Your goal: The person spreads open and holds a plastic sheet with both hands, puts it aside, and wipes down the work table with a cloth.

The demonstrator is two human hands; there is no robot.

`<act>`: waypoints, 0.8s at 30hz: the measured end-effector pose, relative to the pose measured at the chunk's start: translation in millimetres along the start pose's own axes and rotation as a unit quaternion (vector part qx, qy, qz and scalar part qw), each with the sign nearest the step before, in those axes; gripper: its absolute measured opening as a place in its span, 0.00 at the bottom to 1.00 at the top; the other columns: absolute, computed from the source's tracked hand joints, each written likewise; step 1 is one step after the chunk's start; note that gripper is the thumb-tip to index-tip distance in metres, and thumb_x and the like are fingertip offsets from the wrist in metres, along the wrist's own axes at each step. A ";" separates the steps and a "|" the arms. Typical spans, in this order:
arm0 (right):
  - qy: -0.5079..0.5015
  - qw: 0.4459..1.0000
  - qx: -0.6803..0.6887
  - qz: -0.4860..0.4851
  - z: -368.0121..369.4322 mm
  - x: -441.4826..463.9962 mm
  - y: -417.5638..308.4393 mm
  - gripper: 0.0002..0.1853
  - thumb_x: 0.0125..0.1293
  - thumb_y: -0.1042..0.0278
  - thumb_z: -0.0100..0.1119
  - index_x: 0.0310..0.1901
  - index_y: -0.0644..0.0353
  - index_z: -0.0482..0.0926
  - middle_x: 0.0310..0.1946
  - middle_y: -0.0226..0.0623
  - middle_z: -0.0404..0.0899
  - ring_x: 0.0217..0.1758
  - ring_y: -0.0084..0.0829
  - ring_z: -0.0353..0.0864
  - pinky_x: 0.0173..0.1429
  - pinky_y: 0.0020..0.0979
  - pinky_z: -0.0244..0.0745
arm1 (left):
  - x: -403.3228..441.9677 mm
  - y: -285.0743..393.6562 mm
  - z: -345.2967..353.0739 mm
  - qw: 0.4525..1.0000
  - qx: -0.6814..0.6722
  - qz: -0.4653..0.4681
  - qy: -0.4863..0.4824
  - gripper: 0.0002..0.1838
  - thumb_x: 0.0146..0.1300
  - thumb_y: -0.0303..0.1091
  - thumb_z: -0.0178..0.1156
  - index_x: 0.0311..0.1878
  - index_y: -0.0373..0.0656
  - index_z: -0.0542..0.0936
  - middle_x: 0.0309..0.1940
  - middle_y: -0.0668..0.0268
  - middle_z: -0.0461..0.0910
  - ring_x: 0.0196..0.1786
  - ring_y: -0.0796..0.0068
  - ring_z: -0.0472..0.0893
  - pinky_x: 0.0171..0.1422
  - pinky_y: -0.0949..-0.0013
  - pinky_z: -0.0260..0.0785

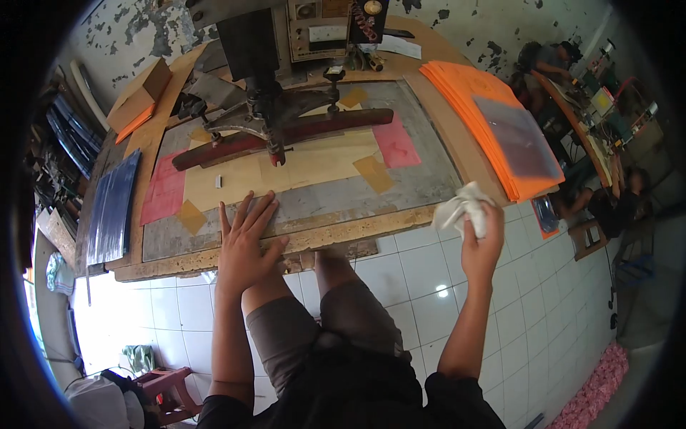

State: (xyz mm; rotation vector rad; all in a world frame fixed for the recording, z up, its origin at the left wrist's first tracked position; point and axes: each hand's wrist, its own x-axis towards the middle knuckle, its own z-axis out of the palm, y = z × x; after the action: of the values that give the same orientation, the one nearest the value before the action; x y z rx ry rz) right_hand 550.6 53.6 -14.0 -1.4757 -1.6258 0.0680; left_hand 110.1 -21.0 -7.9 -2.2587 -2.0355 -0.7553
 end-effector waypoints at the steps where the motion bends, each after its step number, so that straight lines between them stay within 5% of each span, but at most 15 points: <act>1: 0.054 0.993 0.101 0.028 4.8 1.3 -17.7 0.21 0.76 0.74 0.67 0.68 0.62 0.78 0.69 0.49 0.79 0.74 0.50 0.80 0.76 0.45 0.75 | -0.7 -0.5 -0.9 1.000 -0.005 0.001 -0.002 0.38 0.68 0.50 0.70 0.79 0.49 0.79 0.84 0.71 0.73 0.90 0.54 0.61 0.96 0.31 0.30; 2: 0.106 0.972 0.202 0.057 14.0 -0.2 -35.8 0.21 0.77 0.70 0.67 0.68 0.63 0.78 0.70 0.49 0.79 0.75 0.49 0.79 0.77 0.45 0.74 | -1.4 -1.0 -2.1 1.000 -0.010 0.003 -0.004 0.38 0.67 0.50 0.71 0.79 0.49 0.79 0.84 0.71 0.73 0.90 0.54 0.61 0.96 0.31 0.30; 4: 0.104 0.965 0.239 -0.037 40.9 -2.0 -66.7 0.23 0.77 0.68 0.68 0.69 0.62 0.78 0.71 0.51 0.77 0.78 0.51 0.75 0.80 0.49 0.70 | -2.4 -0.7 -4.3 1.000 -0.019 0.006 -0.010 0.38 0.66 0.50 0.72 0.79 0.49 0.79 0.83 0.69 0.74 0.90 0.54 0.61 0.95 0.31 0.31; 6: -0.009 0.971 0.147 -0.188 67.1 3.4 -95.3 0.25 0.75 0.67 0.70 0.70 0.62 0.78 0.75 0.53 0.74 0.81 0.53 0.72 0.83 0.53 0.67 | -1.5 -0.3 -6.3 1.000 -0.027 0.008 -0.013 0.39 0.65 0.50 0.73 0.78 0.48 0.80 0.82 0.68 0.75 0.90 0.54 0.61 0.95 0.31 0.31; 8: -0.193 0.954 0.040 -0.225 96.3 -4.6 -119.5 0.27 0.72 0.66 0.72 0.71 0.61 0.78 0.77 0.53 0.71 0.78 0.57 0.73 0.82 0.56 0.67 | -1.3 0.1 -6.4 1.000 -0.027 0.008 -0.013 0.38 0.64 0.50 0.73 0.77 0.48 0.80 0.82 0.68 0.75 0.90 0.54 0.61 0.95 0.31 0.32; 13: -0.282 0.888 0.144 -0.334 123.0 -39.6 -169.6 0.33 0.68 0.66 0.75 0.75 0.53 0.79 0.73 0.46 0.75 0.74 0.55 0.75 0.79 0.56 0.70 | -1.7 -1.4 -7.4 0.999 -0.030 0.004 -0.020 0.39 0.63 0.50 0.74 0.76 0.48 0.81 0.81 0.68 0.75 0.90 0.54 0.62 0.95 0.31 0.32; 18: -0.253 0.927 0.068 -0.269 117.7 1.8 -115.6 0.32 0.70 0.64 0.74 0.76 0.43 0.81 0.70 0.44 0.78 0.72 0.52 0.77 0.79 0.53 0.72 | 0.1 0.2 -7.2 0.999 -0.031 0.002 -0.011 0.40 0.61 0.50 0.75 0.76 0.48 0.81 0.81 0.68 0.76 0.90 0.54 0.63 0.96 0.31 0.32; 21: -0.146 0.973 -0.050 -0.173 106.9 33.5 -61.9 0.25 0.74 0.67 0.70 0.70 0.62 0.79 0.77 0.51 0.73 0.77 0.58 0.73 0.79 0.56 0.70 | -0.1 0.3 -6.4 0.999 -0.032 0.003 -0.007 0.40 0.61 0.50 0.75 0.76 0.48 0.81 0.80 0.68 0.76 0.89 0.55 0.63 0.96 0.31 0.33; 24: -0.094 0.981 -0.116 -0.121 106.7 38.3 -51.8 0.26 0.75 0.69 0.68 0.72 0.63 0.77 0.78 0.54 0.71 0.78 0.59 0.72 0.79 0.56 0.69 | -0.5 -0.4 -6.4 0.999 -0.034 0.012 0.000 0.39 0.61 0.50 0.75 0.76 0.48 0.82 0.80 0.68 0.77 0.89 0.55 0.64 0.96 0.31 0.33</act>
State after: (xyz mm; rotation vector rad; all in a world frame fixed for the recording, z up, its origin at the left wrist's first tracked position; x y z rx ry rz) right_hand 448.5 124.3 -24.5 -1.4660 -2.0128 -0.1253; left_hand 107.5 -23.4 -2.6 -2.3144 -2.0100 -0.8355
